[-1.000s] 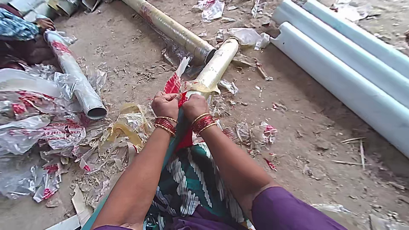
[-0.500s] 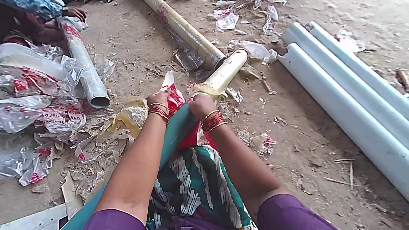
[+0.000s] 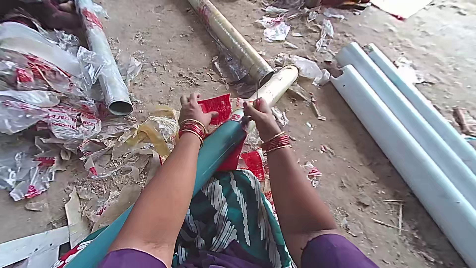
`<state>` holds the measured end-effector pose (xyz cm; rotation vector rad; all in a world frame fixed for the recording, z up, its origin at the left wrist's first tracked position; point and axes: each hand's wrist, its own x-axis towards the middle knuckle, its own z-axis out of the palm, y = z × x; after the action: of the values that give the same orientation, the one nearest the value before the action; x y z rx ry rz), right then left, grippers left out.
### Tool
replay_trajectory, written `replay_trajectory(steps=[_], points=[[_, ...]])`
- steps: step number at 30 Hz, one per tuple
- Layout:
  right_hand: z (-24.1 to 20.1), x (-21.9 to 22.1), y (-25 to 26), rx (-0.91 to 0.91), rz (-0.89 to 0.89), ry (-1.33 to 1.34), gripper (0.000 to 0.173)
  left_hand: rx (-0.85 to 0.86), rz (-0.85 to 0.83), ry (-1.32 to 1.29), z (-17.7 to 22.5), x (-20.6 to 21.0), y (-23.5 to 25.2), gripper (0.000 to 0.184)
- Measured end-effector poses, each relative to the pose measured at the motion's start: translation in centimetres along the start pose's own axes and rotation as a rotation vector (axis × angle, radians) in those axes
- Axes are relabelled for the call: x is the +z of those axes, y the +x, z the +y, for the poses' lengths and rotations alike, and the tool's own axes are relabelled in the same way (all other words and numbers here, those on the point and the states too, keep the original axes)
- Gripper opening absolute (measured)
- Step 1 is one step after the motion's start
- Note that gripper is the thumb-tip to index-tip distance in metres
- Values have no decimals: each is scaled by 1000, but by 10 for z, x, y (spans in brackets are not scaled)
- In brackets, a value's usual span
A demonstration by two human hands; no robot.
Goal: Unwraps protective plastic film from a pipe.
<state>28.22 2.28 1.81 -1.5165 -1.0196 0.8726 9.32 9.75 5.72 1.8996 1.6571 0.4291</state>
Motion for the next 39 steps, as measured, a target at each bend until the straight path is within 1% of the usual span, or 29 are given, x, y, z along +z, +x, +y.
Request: replay_trajectory(steps=[1, 2, 3, 4, 5, 6, 8, 9, 10, 11, 12, 14, 15, 17, 19, 20, 23, 25, 28, 34, 36, 38, 39], points=[[0, 8, 5, -43, -71, -49, 33, -61, 101, 16, -1, -2, 0, 70], [-3, 17, 11, -69, -135, -163, 44, -129, 163, 23, -1, -3, 0, 67], [-10, 27, 15, -79, -174, -269, 53, -188, 183, 20, 0, -4, -1, 66], [-19, 37, 18, -58, -188, -344, 57, -237, 165, 5, 3, -6, -3, 65], [-26, 45, 21, -18, -173, -376, 57, -289, 109, -11, 8, -8, -6, 65], [-29, 52, 26, 26, -126, -366, 51, -329, 19, 1, 15, -11, -12, 69], [-32, 59, 33, 111, -25, -346, 33, -318, -191, 71, 23, -20, -29, 84], [-34, 63, 34, 132, -6, -376, 27, -299, -277, 113, 21, -24, -38, 93], [-38, 67, 35, 145, 0, -433, 24, -285, -352, 143, 16, -25, -46, 104], [-42, 70, 34, 164, -8, -495, 25, -279, -427, 173, 9, -25, -53, 114], [-45, 73, 34, 197, -21, -544, 27, -268, -493, 213, 2, -23, -61, 119], [-51, 78, 36, 273, -39, -603, 32, -257, -586, 285, 2, -18, -75, 119], [-52, 79, 36, 300, -39, -618, 34, -258, -583, 320, 6, -14, -83, 118], [-51, 78, 41, 323, -21, -641, 38, -254, -533, 384, 11, -6, -91, 127], [-46, 78, 47, 330, 3, -680, 39, -252, -486, 431, 14, 3, -95, 131], [-46, 79, 49, 342, 11, -701, 40, -247, -471, 445, 15, 5, -96, 128], [-50, 83, 50, 377, 27, -735, 43, -225, -455, 501, 18, 6, -100, 110], [-49, 83, 53, 378, 51, -737, 42, -220, -473, 493, 20, 3, -101, 106], [-45, 83, 56, 371, 111, -692, 41, -215, -504, 470, 22, -3, -102, 104], [-40, 82, 67, 448, 254, -581, 38, -191, -521, 444, 21, -4, -103, 102], [-37, 80, 71, 451, 254, -557, 37, -188, -514, 432, 21, -3, -103, 102], [-25, 74, 72, 426, 209, -483, 29, -197, -505, 432, 19, 0, -105, 104], [-21, 69, 72, 402, 158, -415, 25, -202, -488, 434, 16, 1, -105, 106]])
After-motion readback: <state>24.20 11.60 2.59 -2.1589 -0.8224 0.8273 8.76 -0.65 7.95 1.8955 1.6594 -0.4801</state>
